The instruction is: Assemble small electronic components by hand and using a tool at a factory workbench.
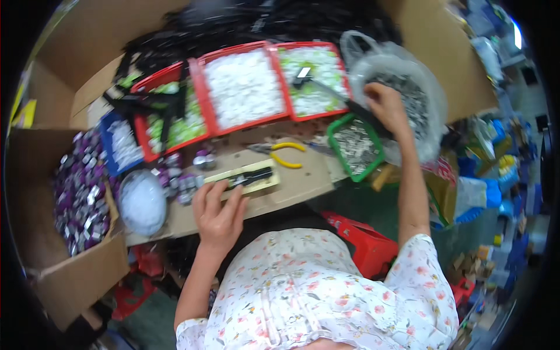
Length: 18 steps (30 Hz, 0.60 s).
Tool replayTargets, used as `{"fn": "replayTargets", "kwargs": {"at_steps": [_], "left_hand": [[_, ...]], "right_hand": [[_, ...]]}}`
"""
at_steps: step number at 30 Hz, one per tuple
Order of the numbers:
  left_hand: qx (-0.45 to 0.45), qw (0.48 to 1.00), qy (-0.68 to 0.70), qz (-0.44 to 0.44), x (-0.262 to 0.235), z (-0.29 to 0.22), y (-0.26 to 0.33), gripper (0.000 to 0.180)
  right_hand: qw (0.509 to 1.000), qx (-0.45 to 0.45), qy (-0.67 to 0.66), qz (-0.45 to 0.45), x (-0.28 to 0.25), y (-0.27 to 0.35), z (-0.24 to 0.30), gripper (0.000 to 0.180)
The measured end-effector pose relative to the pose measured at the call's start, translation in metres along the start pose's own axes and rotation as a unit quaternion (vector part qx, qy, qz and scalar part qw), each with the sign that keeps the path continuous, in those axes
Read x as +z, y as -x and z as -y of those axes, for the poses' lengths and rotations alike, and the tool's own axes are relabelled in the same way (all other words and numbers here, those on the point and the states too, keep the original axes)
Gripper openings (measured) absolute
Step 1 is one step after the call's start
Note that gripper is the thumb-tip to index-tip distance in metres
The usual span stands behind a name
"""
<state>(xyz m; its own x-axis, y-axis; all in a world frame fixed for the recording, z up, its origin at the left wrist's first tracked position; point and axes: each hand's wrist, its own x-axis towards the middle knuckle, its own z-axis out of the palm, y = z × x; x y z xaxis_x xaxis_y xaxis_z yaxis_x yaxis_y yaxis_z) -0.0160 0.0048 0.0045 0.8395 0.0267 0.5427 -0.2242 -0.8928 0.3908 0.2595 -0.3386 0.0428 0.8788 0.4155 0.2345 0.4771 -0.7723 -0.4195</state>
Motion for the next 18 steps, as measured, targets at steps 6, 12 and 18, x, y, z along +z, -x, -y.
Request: {"fn": "replayTargets", "kwargs": {"at_steps": [6,12,18], "left_hand": [[-0.032,0.999,-0.010,-0.024,-0.035,0.022,-0.006,0.029],[-0.121,0.985,-0.082,-0.089,-0.078,0.086,-0.025,0.021],[-0.145,0.969,-0.190,-0.063,-0.098,0.168,-0.056,0.013]], "right_hand": [[0.999,0.033,0.023,0.031,-0.017,-0.001,-0.018,0.025],[0.998,-0.021,0.062,-0.005,-0.006,-0.004,-0.015,0.021],[0.998,0.014,0.055,-0.030,-0.023,-0.003,0.006,0.017]]}}
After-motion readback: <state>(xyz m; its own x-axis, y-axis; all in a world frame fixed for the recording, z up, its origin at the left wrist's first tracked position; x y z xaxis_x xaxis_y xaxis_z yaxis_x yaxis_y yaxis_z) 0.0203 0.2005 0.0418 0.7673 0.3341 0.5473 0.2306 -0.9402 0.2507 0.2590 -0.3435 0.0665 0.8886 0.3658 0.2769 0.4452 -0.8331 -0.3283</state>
